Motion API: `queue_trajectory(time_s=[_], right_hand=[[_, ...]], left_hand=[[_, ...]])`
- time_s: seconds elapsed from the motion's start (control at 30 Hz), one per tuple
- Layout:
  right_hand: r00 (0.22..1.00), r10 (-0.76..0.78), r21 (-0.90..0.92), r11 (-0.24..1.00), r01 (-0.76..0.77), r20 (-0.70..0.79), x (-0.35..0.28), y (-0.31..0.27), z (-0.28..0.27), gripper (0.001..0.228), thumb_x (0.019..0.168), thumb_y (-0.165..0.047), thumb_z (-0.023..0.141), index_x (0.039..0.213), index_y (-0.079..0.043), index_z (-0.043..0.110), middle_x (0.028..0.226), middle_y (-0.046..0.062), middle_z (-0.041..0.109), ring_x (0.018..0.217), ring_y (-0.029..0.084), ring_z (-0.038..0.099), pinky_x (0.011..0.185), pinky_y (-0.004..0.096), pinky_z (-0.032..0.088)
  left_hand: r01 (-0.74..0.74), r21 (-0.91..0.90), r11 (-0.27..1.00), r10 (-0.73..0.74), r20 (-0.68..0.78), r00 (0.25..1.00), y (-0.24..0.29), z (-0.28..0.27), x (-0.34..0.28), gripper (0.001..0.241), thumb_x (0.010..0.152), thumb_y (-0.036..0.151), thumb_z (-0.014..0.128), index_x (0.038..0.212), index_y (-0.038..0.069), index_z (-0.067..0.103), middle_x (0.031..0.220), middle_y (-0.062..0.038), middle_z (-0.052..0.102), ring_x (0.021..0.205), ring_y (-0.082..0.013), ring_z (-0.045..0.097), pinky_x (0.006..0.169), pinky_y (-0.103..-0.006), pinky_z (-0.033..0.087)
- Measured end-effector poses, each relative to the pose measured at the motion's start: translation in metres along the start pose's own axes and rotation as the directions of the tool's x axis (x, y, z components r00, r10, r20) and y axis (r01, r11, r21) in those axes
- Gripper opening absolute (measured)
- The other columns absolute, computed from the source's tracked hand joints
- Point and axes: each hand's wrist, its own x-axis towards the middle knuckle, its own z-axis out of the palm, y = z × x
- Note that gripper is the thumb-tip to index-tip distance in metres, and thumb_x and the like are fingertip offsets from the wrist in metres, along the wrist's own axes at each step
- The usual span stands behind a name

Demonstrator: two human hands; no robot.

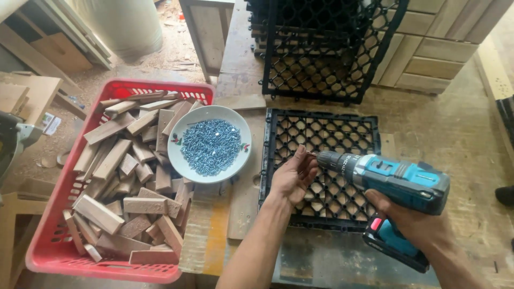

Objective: Assembling decorative wooden tiles by placing small wood slats into a plastic grid and securing them with screws using a power drill.

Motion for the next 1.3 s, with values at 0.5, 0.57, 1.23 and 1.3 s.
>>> queue_trajectory(time_s=[0.5,0.57,1.23,1.3], right_hand=[[0.996,-0.071,-0.195,0.977,0.081,0.059,0.023,0.029,-0.022,0.057,0.060,-0.010,0.094,0.114,-0.003,0.075,0.112,0.014,0.078,0.102,0.030,0.073,0.090,0.046,0.059],[0.910,-0.350,-0.158,0.908,0.388,0.222,0.032,0.045,-0.031,0.074,0.054,-0.005,0.096,0.124,-0.008,0.071,0.121,0.011,0.077,0.103,0.025,0.076,0.091,0.040,0.063],[0.987,0.097,-0.433,0.901,-0.034,0.124,0.028,-0.100,-0.001,0.071,0.078,-0.032,0.079,0.146,-0.020,0.061,0.101,0.021,0.072,0.083,0.033,0.066,0.080,0.046,0.057],[0.985,0.023,-0.445,0.894,0.057,0.172,0.039,-0.095,0.002,0.054,0.078,-0.034,0.084,0.128,-0.017,0.074,0.076,0.016,0.066,0.066,0.026,0.054,0.064,0.040,0.049]], left_hand=[[0.050,-0.081,0.995,-0.048,0.027,0.998,-0.019,0.009,-0.003,0.031,0.077,0.033,0.086,0.087,0.007,0.072,0.087,-0.007,0.073,0.069,-0.0143,0.067,0.061,-0.0211,0.061],[0.056,-0.095,0.994,-0.054,0.025,0.998,-0.025,0.003,0.003,0.031,0.076,0.033,0.086,0.089,0.008,0.073,0.088,-0.007,0.074,0.076,-0.0150,0.066,0.064,-0.0231,0.061],[-0.541,0.784,0.305,0.729,0.173,0.662,0.083,-0.079,-0.008,0.030,0.097,0.030,0.063,0.115,0.007,0.069,0.102,-0.009,0.075,0.092,-0.0205,0.071,0.081,-0.0277,0.062],[-0.542,0.839,0.046,0.834,0.267,0.483,0.100,-0.102,0.001,0.029,0.099,0.032,0.062,0.117,0.010,0.070,0.101,-0.008,0.075,0.087,-0.0210,0.071,0.068,-0.0326,0.062]])
